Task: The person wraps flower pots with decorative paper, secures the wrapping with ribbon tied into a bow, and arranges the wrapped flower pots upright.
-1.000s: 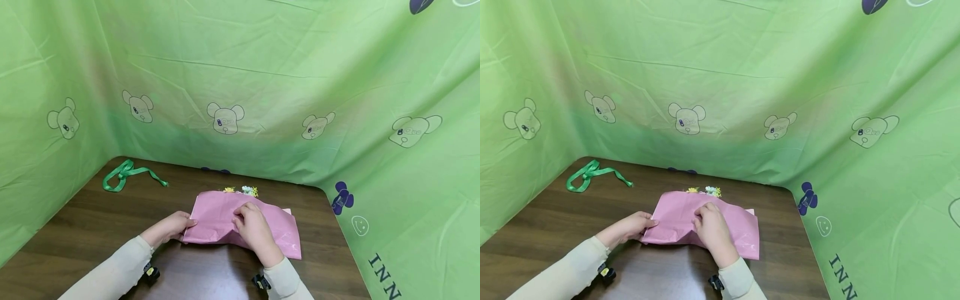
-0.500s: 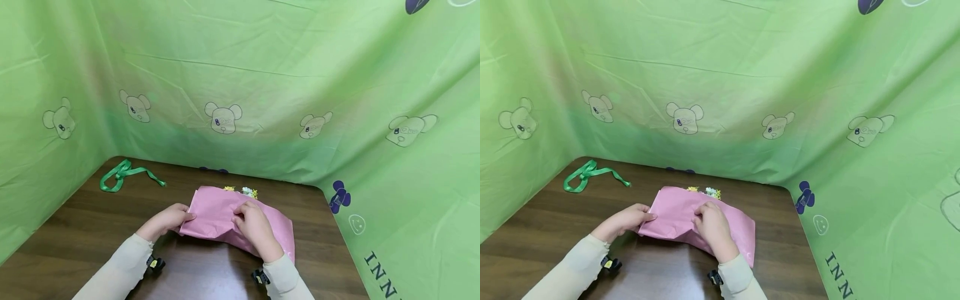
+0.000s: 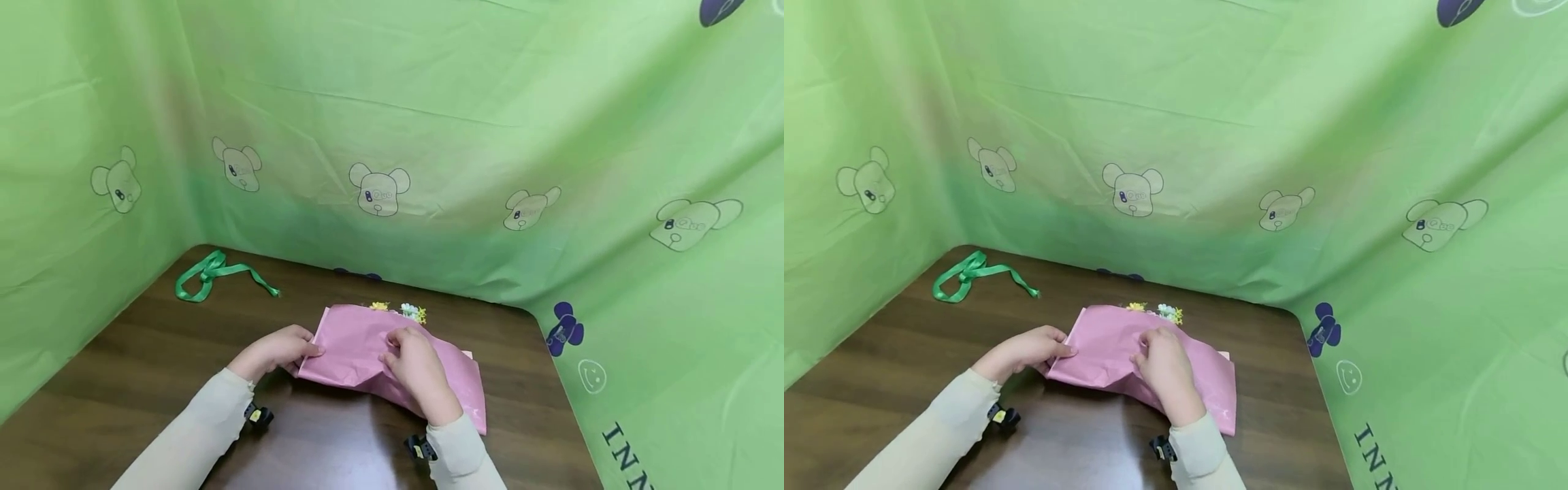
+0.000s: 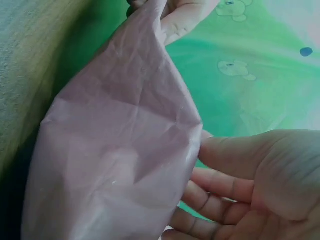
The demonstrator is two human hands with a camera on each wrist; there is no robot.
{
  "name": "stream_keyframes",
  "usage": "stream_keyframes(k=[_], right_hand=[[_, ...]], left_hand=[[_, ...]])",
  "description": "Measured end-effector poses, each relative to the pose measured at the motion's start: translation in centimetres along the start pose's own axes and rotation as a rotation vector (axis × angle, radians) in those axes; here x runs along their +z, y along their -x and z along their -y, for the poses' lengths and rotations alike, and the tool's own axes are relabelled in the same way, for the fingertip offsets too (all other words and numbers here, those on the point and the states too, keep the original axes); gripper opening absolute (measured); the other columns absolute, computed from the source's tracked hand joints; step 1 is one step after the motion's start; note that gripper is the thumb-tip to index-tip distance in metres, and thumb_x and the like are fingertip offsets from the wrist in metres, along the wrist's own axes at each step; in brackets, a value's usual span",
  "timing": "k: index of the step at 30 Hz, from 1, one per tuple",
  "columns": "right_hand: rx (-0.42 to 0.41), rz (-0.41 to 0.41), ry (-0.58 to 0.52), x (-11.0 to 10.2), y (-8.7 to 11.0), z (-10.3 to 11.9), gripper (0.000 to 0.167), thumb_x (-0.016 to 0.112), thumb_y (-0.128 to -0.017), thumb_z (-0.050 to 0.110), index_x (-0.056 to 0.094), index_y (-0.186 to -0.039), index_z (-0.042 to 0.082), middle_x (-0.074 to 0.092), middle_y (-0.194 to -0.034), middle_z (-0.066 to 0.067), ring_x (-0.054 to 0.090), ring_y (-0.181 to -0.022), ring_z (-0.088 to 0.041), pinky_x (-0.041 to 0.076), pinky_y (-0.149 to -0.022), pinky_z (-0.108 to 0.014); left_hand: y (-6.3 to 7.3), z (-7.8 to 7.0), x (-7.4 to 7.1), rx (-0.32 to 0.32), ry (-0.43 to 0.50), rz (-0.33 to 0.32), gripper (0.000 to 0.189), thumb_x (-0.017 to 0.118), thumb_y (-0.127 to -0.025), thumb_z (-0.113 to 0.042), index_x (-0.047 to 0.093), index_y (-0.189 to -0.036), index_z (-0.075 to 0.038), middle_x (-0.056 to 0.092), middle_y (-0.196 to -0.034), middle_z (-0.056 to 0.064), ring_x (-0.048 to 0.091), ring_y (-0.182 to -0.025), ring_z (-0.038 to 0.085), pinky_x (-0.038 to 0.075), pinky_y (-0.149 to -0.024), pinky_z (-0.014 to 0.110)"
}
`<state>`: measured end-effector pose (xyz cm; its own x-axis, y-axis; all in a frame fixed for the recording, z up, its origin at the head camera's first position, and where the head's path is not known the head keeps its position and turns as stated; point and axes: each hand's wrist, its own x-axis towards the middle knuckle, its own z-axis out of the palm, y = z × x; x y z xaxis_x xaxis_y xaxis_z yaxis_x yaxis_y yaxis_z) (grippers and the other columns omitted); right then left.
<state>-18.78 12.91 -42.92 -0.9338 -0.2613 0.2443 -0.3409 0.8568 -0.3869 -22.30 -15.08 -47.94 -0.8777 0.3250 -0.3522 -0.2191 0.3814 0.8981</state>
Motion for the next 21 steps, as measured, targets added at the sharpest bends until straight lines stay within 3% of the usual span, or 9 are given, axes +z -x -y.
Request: stream_keyframes(k=[3,12,21], right_hand=[[0.009,0.006,0.023,-0.2,-0.1,0.1,0.025,0.082,-0.086,0.021,0.073,-0.106,0.008,0.067,-0.098,-0.004,0.065,-0.089,-0.02,0.055,-0.087,-0.04],[-0.007,-0.007,0.028,-0.1,-0.2,0.4,0.011,0.084,-0.083,0.018,0.074,-0.086,0.014,0.065,-0.088,0.001,0.063,-0.085,-0.017,0.055,-0.081,-0.037],[-0.025,-0.042,0.044,0.3,-0.3,1.2,0.014,0.086,-0.08,0.019,0.073,-0.075,0.02,0.058,-0.081,0.005,0.061,-0.077,-0.016,0.054,-0.073,-0.034]], left_hand=[[-0.2,-0.2,-0.1,0.001,0.0,-0.002,0.018,0.067,-0.097,-0.017,0.063,-0.087,-0.003,0.061,-0.071,0.005,0.058,-0.058,0.016,0.052,-0.051,0.029],[-0.1,0.0,0.2,0.015,0.022,0.015,0.017,0.064,-0.099,-0.014,0.063,-0.088,-0.002,0.063,-0.073,0.004,0.063,-0.063,0.016,0.055,-0.055,0.031],[0.1,-0.4,0.4,0.038,0.0,0.03,0.015,0.061,-0.1,-0.01,0.065,-0.094,0.003,0.068,-0.078,0.008,0.068,-0.067,0.017,0.058,-0.057,0.034]])
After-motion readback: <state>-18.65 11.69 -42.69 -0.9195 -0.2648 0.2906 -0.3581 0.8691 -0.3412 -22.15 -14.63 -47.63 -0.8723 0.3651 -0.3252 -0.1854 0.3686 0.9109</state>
